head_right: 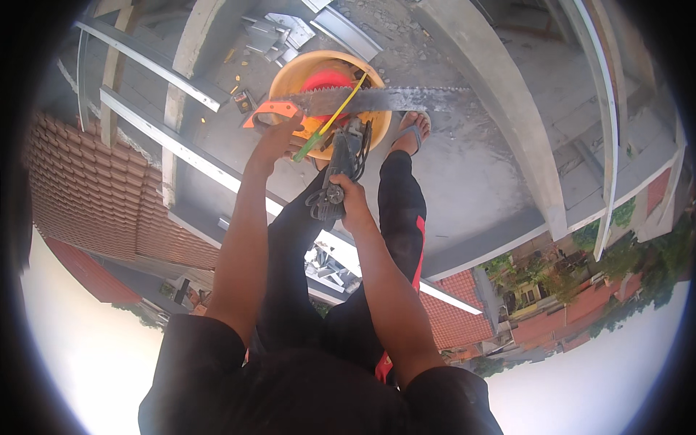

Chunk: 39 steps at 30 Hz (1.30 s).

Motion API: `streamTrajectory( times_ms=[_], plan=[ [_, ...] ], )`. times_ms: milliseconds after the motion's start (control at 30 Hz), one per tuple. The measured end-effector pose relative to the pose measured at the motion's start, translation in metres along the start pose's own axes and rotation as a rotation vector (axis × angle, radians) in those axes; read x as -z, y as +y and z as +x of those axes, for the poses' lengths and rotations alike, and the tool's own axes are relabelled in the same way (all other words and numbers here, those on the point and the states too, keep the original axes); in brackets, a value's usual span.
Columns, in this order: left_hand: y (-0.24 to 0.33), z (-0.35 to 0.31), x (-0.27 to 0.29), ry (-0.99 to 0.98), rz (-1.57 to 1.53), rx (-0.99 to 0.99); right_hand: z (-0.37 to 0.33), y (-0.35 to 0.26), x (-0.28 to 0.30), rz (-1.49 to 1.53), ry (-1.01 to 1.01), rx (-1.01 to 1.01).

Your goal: The person assembles a metal roof frame on a rooftop. They mark and cut metal bars using a grinder, then position and secure the bars into the frame structure with assistance from other workers.

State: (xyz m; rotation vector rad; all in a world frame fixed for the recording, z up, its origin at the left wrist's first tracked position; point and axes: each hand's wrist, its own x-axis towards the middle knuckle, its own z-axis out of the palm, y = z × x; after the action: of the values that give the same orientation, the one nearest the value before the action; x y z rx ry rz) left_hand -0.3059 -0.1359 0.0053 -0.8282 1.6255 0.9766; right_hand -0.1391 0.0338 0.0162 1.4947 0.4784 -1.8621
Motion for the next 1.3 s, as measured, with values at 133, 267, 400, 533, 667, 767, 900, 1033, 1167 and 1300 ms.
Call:
streamTrajectory(
  times_ms=[133,267,400,533,667,767,900,1033,1167,1300],
  plan=[
    [-0.021,-0.006,-0.011,0.007,0.044,-0.168,0.029,0.007,-0.008,-0.136,0.145,0.105],
    [-0.039,-0.028,-0.015,0.107,0.022,-0.332,0.055,0.005,-0.022,0.158,0.087,0.104],
    [-0.039,-0.043,-0.009,0.093,0.147,-0.516,0.065,0.012,-0.028,0.039,0.214,0.219],
    [-0.041,-0.027,0.006,0.098,0.125,-0.542,0.064,0.009,-0.026,0.042,0.209,0.181],
    [-0.012,0.023,0.018,0.464,0.565,-0.709,0.064,0.005,-0.021,-0.201,0.339,0.263],
    [0.007,0.054,0.021,0.534,1.080,-0.911,0.069,0.014,-0.024,-0.450,0.514,0.381],
    [0.014,0.072,0.021,0.377,1.416,-0.851,0.075,0.019,-0.027,-0.467,0.558,0.394],
    [0.017,0.069,0.014,0.294,1.409,-0.753,0.083,0.025,-0.030,-0.510,0.610,0.430],
    [0.036,0.041,0.014,0.297,1.282,-0.751,0.098,0.036,-0.028,-0.542,0.676,0.455],
    [0.046,0.014,0.020,0.286,1.297,-0.742,0.103,0.025,-0.036,-0.319,0.507,0.381]
  ],
)
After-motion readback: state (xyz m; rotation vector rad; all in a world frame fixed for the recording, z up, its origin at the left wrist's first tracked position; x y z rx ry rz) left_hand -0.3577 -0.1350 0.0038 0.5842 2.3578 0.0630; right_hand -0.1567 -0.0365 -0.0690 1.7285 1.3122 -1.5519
